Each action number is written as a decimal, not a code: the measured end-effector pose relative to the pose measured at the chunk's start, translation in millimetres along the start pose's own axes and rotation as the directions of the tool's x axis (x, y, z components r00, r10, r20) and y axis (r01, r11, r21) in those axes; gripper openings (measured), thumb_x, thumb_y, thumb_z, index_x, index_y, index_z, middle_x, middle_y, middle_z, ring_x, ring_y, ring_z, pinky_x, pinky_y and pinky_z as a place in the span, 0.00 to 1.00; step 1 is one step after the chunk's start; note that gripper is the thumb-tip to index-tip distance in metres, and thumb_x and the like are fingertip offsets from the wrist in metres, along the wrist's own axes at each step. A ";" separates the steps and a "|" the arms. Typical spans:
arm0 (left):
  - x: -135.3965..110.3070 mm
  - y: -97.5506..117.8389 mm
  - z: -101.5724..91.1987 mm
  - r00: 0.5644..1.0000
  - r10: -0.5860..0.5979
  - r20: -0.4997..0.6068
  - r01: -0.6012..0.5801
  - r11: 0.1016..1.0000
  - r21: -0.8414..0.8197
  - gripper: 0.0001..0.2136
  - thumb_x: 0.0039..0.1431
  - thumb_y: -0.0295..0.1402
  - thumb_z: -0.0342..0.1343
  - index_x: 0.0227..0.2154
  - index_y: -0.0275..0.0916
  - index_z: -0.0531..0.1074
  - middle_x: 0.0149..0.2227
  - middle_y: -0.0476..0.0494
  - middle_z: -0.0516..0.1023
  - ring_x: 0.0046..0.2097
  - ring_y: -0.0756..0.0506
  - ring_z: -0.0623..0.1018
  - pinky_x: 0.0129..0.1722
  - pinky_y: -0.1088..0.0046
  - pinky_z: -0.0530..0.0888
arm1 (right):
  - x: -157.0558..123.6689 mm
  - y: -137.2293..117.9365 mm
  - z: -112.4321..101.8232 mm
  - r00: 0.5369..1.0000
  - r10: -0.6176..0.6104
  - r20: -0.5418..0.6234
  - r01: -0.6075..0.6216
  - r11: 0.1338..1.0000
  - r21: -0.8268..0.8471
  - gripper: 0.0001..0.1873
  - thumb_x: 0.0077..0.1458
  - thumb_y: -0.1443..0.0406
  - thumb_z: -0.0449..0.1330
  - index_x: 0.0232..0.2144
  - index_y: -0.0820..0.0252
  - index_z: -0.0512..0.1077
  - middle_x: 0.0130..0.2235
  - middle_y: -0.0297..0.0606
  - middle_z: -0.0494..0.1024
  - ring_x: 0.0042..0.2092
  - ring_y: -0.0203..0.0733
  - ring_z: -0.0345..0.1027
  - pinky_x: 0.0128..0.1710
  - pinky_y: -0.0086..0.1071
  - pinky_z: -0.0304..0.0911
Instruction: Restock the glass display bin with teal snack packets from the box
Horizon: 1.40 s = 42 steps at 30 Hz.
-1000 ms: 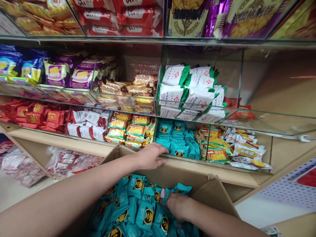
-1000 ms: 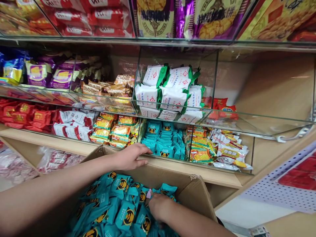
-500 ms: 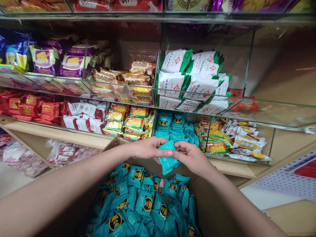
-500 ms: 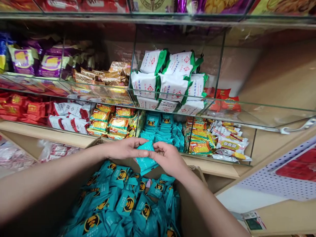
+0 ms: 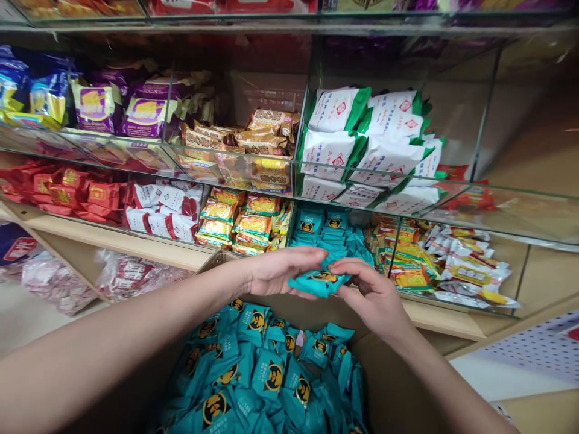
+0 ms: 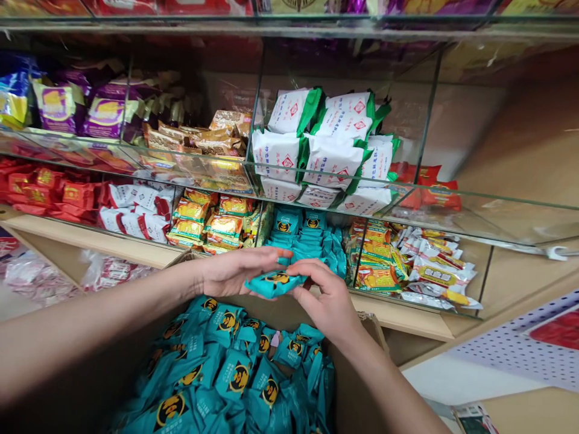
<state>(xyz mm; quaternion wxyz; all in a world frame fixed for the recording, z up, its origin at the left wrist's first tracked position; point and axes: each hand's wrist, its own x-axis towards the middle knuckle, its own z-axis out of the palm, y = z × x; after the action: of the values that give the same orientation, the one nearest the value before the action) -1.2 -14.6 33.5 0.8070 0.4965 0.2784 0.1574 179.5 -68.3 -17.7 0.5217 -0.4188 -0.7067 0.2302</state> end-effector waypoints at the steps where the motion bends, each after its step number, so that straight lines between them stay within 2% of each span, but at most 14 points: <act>1: 0.5 -1.4 0.8 1.000 -0.002 -0.004 0.002 1.000 0.000 0.19 0.45 0.35 0.59 0.42 0.40 0.67 0.40 0.42 0.73 0.37 0.49 0.74 0.37 0.70 0.70 | -0.6 -2.5 1.7 0.999 -0.037 -0.006 0.037 0.999 -0.016 0.08 0.46 0.67 0.57 0.32 0.55 0.70 0.39 0.39 0.70 0.44 0.43 0.63 0.36 0.35 0.63; 3: 2.9 -5.0 3.2 0.995 0.083 -0.049 -0.084 0.996 -0.009 0.21 0.41 0.26 0.61 0.41 0.38 0.66 0.38 0.43 0.73 0.34 0.51 0.74 0.36 0.74 0.70 | -2.2 -6.0 6.1 0.998 -0.007 -0.056 0.007 1.000 -0.004 0.12 0.46 0.67 0.56 0.36 0.54 0.69 0.41 0.41 0.68 0.44 0.43 0.63 0.36 0.35 0.64; 5: 6.4 -8.0 6.1 0.966 0.217 -0.142 -0.222 0.975 -0.017 0.22 0.40 0.22 0.61 0.42 0.37 0.65 0.39 0.43 0.72 0.34 0.52 0.74 0.35 0.74 0.70 | -3.5 -6.9 10.5 0.977 0.146 -0.153 -0.130 0.985 0.112 0.16 0.48 0.64 0.55 0.42 0.54 0.66 0.40 0.41 0.68 0.39 0.40 0.64 0.34 0.34 0.65; 7: 9.9 -9.7 8.4 0.921 0.308 -0.237 -0.314 0.949 0.016 0.25 0.39 0.20 0.60 0.44 0.37 0.63 0.39 0.44 0.71 0.35 0.51 0.73 0.35 0.73 0.70 | -3.5 -6.0 14.1 0.918 0.347 -0.193 -0.271 0.903 0.333 0.20 0.49 0.59 0.54 0.46 0.55 0.62 0.37 0.39 0.68 0.35 0.37 0.65 0.31 0.33 0.65; 11: 13.9 -11.9 7.5 0.868 0.366 -0.337 -0.354 0.930 0.100 0.25 0.38 0.21 0.61 0.42 0.37 0.63 0.30 0.51 0.69 0.29 0.55 0.71 0.31 0.77 0.69 | -1.4 -1.2 17.4 0.830 0.554 -0.063 -0.430 0.709 0.559 0.21 0.40 0.56 0.61 0.37 0.58 0.65 0.32 0.35 0.69 0.31 0.36 0.65 0.26 0.31 0.64; 14: 15.6 -14.2 5.4 0.873 0.325 -0.364 -0.306 0.946 0.111 0.19 0.38 0.24 0.62 0.36 0.35 0.66 0.24 0.54 0.67 0.24 0.57 0.69 0.27 0.78 0.67 | -1.9 3.4 17.5 0.829 0.554 -0.072 -0.447 0.736 0.508 0.19 0.35 0.59 0.65 0.32 0.60 0.67 0.29 0.32 0.70 0.31 0.35 0.65 0.28 0.29 0.64; 17: 18.3 -17.4 5.3 0.844 0.328 -0.425 -0.316 0.943 0.100 0.14 0.38 0.26 0.63 0.30 0.33 0.67 0.26 0.51 0.70 0.25 0.55 0.71 0.27 0.75 0.68 | -3.9 5.5 18.4 0.855 0.506 -0.114 -0.401 0.784 0.474 0.19 0.38 0.59 0.64 0.34 0.59 0.67 0.31 0.33 0.72 0.34 0.35 0.66 0.34 0.31 0.64; 21: 20.3 -20.8 6.6 0.802 0.375 -0.465 -0.372 0.923 0.102 0.15 0.37 0.29 0.63 0.29 0.33 0.66 0.25 0.51 0.70 0.26 0.54 0.71 0.28 0.75 0.69 | -4.3 4.5 19.7 0.885 0.464 0.040 -0.420 0.757 0.501 0.24 0.37 0.62 0.65 0.39 0.58 0.63 0.40 0.38 0.73 0.40 0.39 0.67 0.40 0.35 0.64; 26: 17.5 -22.3 9.9 0.883 0.281 -0.376 -0.262 0.960 0.102 0.19 0.36 0.33 0.64 0.31 0.36 0.62 0.23 0.55 0.67 0.24 0.56 0.70 0.26 0.78 0.67 | -2.3 4.8 16.7 0.894 0.446 -0.036 -0.360 0.766 0.533 0.23 0.38 0.62 0.64 0.38 0.58 0.62 0.40 0.39 0.73 0.42 0.39 0.67 0.43 0.37 0.62; 31: 21.0 -24.7 9.5 0.878 0.291 -0.379 -0.291 0.955 0.058 0.17 0.37 0.36 0.63 0.25 0.35 0.60 0.22 0.55 0.66 0.23 0.58 0.68 0.25 0.80 0.67 | -2.4 5.9 14.3 0.901 0.428 -0.064 -0.341 0.793 0.505 0.26 0.36 0.64 0.65 0.39 0.57 0.61 0.39 0.38 0.72 0.42 0.39 0.67 0.43 0.37 0.63; 34: 24.1 -25.5 3.9 0.873 0.335 -0.355 -0.261 0.935 0.241 0.16 0.41 0.37 0.60 0.31 0.36 0.63 0.26 0.52 0.69 0.26 0.55 0.70 0.27 0.76 0.69 | -1.3 8.6 9.8 0.907 0.409 -0.104 -0.323 0.831 0.452 0.31 0.38 0.62 0.64 0.45 0.56 0.58 0.41 0.39 0.71 0.41 0.38 0.66 0.42 0.37 0.63; 37: 24.4 -26.6 -1.9 0.866 0.454 -0.210 -0.280 0.788 0.549 0.15 0.44 0.35 0.58 0.35 0.36 0.66 0.28 0.50 0.70 0.30 0.53 0.71 0.30 0.75 0.68 | -0.9 14.1 2.7 0.928 0.347 -0.133 -0.284 0.894 0.348 0.36 0.40 0.61 0.63 0.51 0.53 0.54 0.43 0.39 0.70 0.41 0.38 0.66 0.41 0.37 0.63; 39: 23.1 -27.6 -3.8 0.866 0.486 -0.116 -0.297 0.687 0.663 0.15 0.45 0.34 0.57 0.37 0.36 0.64 0.27 0.50 0.70 0.30 0.52 0.71 0.31 0.75 0.68 | -1.8 17.0 -1.6 0.931 0.366 -0.021 -0.347 0.899 0.265 0.31 0.40 0.60 0.63 0.49 0.56 0.60 0.40 0.39 0.72 0.40 0.39 0.67 0.41 0.38 0.63; 42: 21.4 -28.8 -5.0 0.879 0.470 -0.078 -0.279 0.641 0.715 0.17 0.45 0.35 0.57 0.38 0.37 0.61 0.26 0.50 0.71 0.30 0.50 0.72 0.30 0.74 0.68 | -1.6 17.4 -7.6 0.902 0.410 0.135 -0.428 0.889 0.164 0.25 0.41 0.58 0.62 0.43 0.60 0.66 0.37 0.40 0.74 0.40 0.41 0.67 0.39 0.38 0.64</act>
<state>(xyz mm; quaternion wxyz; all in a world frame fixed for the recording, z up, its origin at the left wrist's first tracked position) 12.2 -12.9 -0.1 0.4713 0.7805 0.3084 0.2715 192.8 -61.1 -29.1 0.4624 -0.4982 -0.5989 0.4234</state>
